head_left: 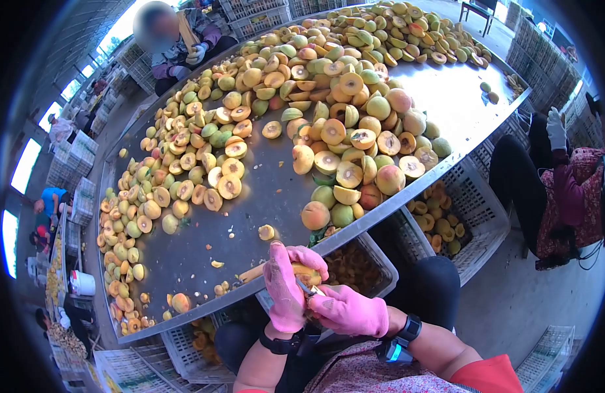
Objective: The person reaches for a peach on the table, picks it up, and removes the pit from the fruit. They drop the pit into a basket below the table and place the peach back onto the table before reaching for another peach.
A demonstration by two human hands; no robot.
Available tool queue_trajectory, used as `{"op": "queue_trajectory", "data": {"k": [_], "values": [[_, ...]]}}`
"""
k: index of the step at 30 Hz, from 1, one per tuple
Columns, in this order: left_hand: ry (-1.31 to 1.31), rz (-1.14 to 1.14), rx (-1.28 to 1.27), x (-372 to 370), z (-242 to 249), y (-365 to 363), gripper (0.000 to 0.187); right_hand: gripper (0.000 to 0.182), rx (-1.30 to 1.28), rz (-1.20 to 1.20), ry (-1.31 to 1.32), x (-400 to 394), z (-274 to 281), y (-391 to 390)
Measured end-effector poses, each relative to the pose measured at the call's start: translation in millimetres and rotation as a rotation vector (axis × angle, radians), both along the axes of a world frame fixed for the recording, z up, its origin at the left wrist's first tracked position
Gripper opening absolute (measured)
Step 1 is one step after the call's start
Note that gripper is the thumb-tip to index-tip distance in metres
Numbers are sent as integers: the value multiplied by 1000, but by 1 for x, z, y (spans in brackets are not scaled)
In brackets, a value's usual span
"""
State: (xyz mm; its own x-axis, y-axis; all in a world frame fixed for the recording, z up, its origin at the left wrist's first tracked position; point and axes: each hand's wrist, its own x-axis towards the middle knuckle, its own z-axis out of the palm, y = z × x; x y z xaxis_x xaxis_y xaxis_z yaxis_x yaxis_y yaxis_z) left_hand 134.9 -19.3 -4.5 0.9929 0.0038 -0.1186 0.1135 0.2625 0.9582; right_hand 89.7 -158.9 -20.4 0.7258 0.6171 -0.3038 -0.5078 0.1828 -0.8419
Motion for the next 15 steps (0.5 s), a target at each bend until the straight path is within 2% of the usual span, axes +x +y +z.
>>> {"op": "queue_trajectory", "data": {"k": [1,2,5,6,7,9,10,12,13,14,15], "values": [[-89,-68,21,1,0,0,68,41,132,146,280,2,5,-9],[-91,-72,20,1,0,1,68,41,215,163,322,1,0,-12],[-124,-160,-12,1,5,0,72,43,141,155,254,-1,6,-13],[-90,-115,56,2,5,-3,73,43,60,-33,-58,-9,-13,6],[-51,-73,128,1,5,-5,74,43,58,-32,-57,-10,-13,5],[-22,-99,113,1,0,-5,75,44,56,-3,44,-10,-12,1],[-97,-132,99,0,-1,-6,75,44,59,-9,51,-10,-12,-2],[-176,-175,80,0,-3,-6,74,43,297,154,283,-9,-10,-13],[-182,-241,-46,0,-4,-5,73,43,412,242,393,-8,-9,-18],[-187,-309,-170,0,-4,-3,71,44,604,258,397,-11,-11,-18],[-190,-311,-171,0,0,-3,71,44,603,257,393,-12,-14,-16]]}}
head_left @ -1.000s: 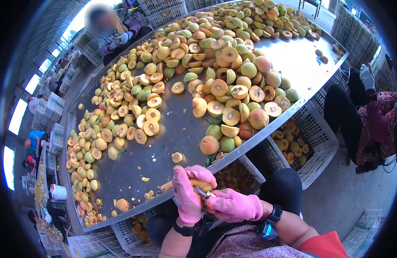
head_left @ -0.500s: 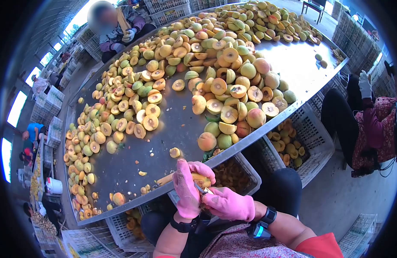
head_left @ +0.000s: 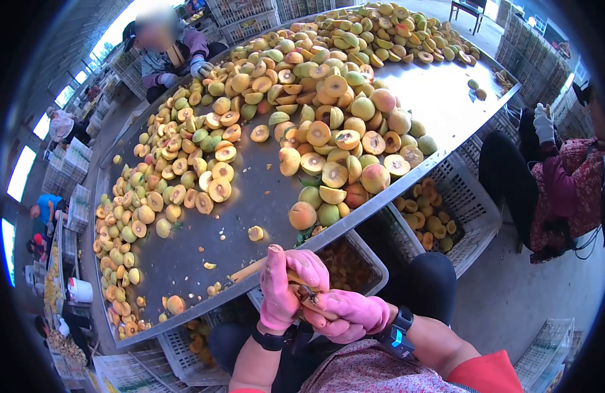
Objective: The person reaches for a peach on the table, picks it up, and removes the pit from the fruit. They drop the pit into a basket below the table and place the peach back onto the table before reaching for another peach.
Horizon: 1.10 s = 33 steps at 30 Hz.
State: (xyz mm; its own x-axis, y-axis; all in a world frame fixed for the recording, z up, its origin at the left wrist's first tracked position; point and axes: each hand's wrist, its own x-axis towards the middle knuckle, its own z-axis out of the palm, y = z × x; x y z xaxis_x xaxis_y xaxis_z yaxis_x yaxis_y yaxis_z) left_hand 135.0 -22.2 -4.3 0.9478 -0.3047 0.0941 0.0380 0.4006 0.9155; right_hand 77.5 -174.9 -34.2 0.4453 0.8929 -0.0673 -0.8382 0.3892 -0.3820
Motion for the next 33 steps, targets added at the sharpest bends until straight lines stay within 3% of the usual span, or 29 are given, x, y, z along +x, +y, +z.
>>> {"op": "queue_trajectory", "data": {"k": [2,4,6,8,10,11,12,14,16,18,19,21,22,24,26,27,29,30,32,33], "values": [[40,-53,-63,0,11,-2,68,43,193,37,83,0,-2,0],[108,-93,-160,-1,12,-4,64,44,147,25,37,2,5,-4],[309,100,-172,-7,17,-9,61,43,-281,4,-138,0,13,-7],[242,87,-136,-6,12,-3,59,41,-293,10,-181,-5,6,-8],[234,270,-244,-3,15,-3,58,38,-377,-33,-354,-9,4,-10],[111,292,-210,-4,16,4,51,35,-364,-31,-337,-10,3,-10],[46,404,-81,-4,20,9,51,34,-455,24,-374,-8,-3,-12],[-57,473,94,-9,38,31,44,37,-822,-136,-778,-10,-9,1],[-103,581,149,-29,52,59,38,39,-1349,123,-1150,-8,-17,9],[-196,752,249,-53,53,97,36,40,-1455,333,-1445,-15,-64,2],[-168,883,371,-69,54,119,36,40,-1438,332,-1462,-14,-59,5],[-46,987,786,-104,58,171,39,41,-1445,271,-1353,-17,-39,4],[-138,1032,1335,-119,40,206,32,41,-1439,270,-1360,-15,-33,5],[137,959,1505,-134,47,235,28,43,-1438,240,-1324,-12,-25,10],[16,935,1753,-121,39,267,31,43,-1432,247,-1322,-13,-31,14],[8,932,1754,-106,34,283,31,43,-1433,249,-1316,-12,-34,16],[322,691,1741,-72,19,307,40,42,-1416,239,-1366,-13,-36,18],[315,679,1739,-55,13,312,40,42,-1395,234,-1420,-15,-35,18],[488,373,1982,-27,6,318,52,42,-1416,292,-1343,-15,-29,21],[555,309,1941,-16,10,326,55,41,-1399,245,-1391,-15,-34,21]]}}
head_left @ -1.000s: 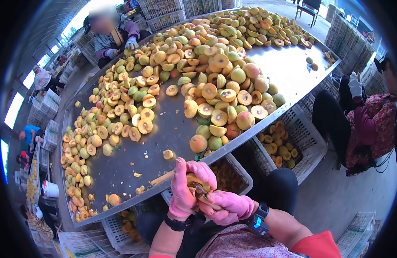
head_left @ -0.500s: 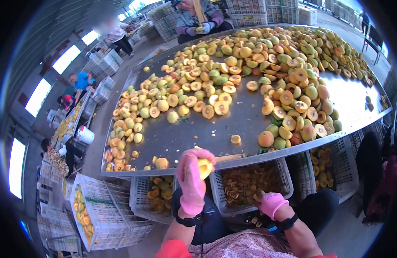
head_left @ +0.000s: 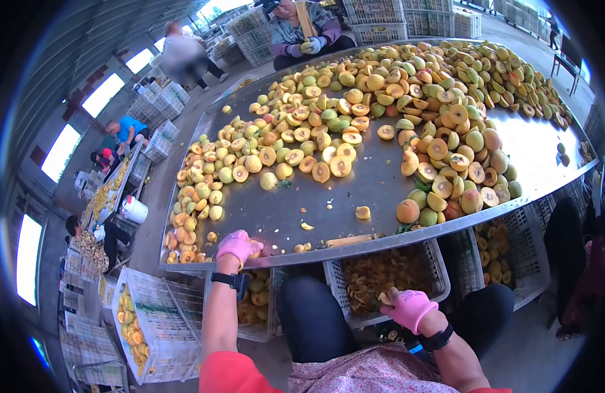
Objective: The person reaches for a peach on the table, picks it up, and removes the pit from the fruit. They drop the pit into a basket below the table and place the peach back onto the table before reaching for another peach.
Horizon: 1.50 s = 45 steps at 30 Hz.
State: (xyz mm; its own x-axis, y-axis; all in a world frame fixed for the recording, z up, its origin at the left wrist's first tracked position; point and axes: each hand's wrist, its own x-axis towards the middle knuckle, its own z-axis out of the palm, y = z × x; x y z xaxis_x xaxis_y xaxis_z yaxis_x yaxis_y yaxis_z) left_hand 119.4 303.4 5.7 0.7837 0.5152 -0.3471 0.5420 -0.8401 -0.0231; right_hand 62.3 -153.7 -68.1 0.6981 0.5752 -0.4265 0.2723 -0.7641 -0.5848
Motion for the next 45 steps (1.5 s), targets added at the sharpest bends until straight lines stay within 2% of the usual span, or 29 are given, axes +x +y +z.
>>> {"op": "queue_trajectory", "data": {"k": [3,5,7,9,10,12,13,15,17,19,21,23,24,26,27,29,31,33,34,36,40,42,45], "values": [[-13,-86,6,3,5,17,48,39,56,-28,-90,-1,5,-10],[-272,8,62,-17,27,12,48,37,75,-64,-84,-1,7,-16],[-490,-101,256,-51,43,19,49,37,62,-105,-86,0,10,-22],[-351,34,282,-78,76,2,51,36,109,-147,-88,-2,7,-29],[-350,11,279,-88,68,9,51,36,109,-169,-85,-4,6,-31],[-284,-211,518,-98,60,23,52,35,174,-204,-98,-9,6,-31],[-288,-232,522,-82,69,-4,52,35,180,-225,-98,-11,7,-31],[-545,24,-426,-47,71,-79,50,34,188,-185,-54,-12,9,-31],[-449,-99,-666,-3,71,-147,48,32,190,-195,-63,-14,12,-34],[-276,-223,-761,38,67,-218,50,31,220,-195,-107,-16,14,-36],[-253,-820,-651,78,30,-255,53,30,225,-232,-99,-15,20,-38],[-187,-709,-552,104,14,-316,54,29,276,-261,-96,-15,23,-40],[-181,-725,-547,114,-4,-322,54,29,293,-284,-125,-15,22,-42],[-357,-1018,-185,134,-37,-329,59,29,317,-305,-143,-14,27,-47],[-356,-1030,-183,132,-25,-333,59,29,334,-311,-160,-13,28,-51],[-69,-588,-649,126,18,-331,53,30,373,-358,-192,-13,30,-56],[-189,-367,-1076,105,32,-316,50,31,404,-389,-221,-10,40,-59],[-108,-109,-1732,80,29,-300,55,33,488,-470,-82,-6,58,-59],[-116,-85,-1739,68,25,-296,55,35,587,-509,-197,-8,49,-52],[-13,80,-2116,45,13,-303,59,35,608,-528,-171,-7,57,-50],[-96,120,-2094,14,-6,-323,62,36,669,-603,-184,-5,61,-41],[-257,91,-1799,0,0,-335,69,36,672,-597,-173,-3,58,-36],[-330,119,-1687,-8,8,-338,71,37,625,-573,-140,3,56,-29]]}}
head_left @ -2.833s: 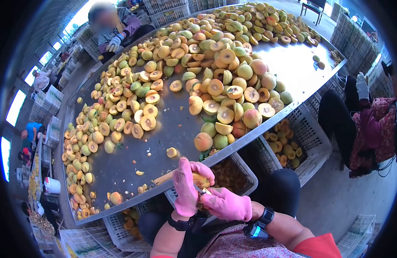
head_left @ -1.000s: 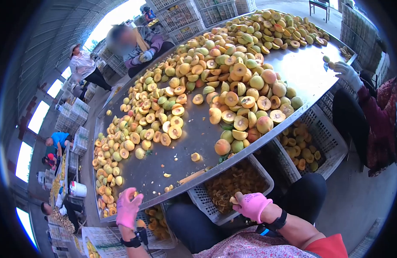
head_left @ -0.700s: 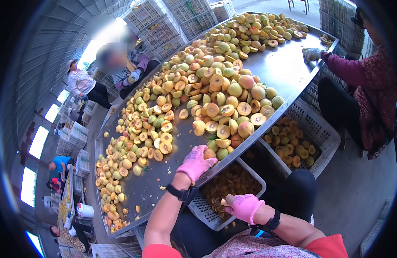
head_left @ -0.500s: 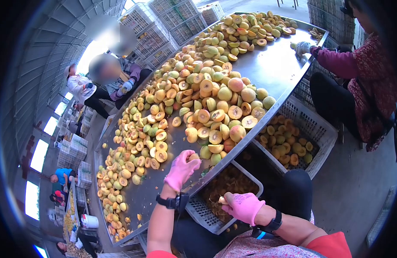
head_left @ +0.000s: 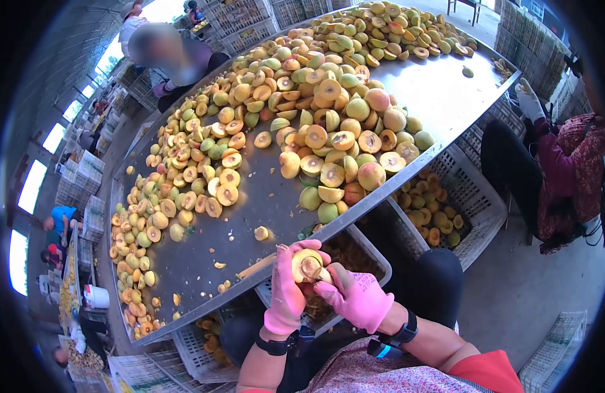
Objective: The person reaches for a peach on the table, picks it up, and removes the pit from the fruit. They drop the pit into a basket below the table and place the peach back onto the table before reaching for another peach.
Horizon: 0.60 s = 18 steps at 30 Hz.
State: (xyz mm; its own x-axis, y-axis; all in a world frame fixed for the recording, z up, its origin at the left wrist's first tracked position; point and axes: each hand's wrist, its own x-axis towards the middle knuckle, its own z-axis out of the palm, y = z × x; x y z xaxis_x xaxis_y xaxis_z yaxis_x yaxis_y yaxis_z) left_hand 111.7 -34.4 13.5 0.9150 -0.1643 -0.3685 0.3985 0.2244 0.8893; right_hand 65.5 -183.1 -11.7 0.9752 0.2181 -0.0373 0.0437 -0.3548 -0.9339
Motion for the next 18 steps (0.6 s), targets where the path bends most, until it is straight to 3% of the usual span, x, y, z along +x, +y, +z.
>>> {"op": "queue_trajectory", "data": {"k": [5,10,18], "values": [[-20,63,4,-4,-17,9,66,39,-95,82,62,3,1,9],[-140,182,25,-9,-30,11,64,47,-57,101,119,4,-4,16],[-121,231,27,-12,-36,14,70,45,16,184,279,1,0,15]]}}
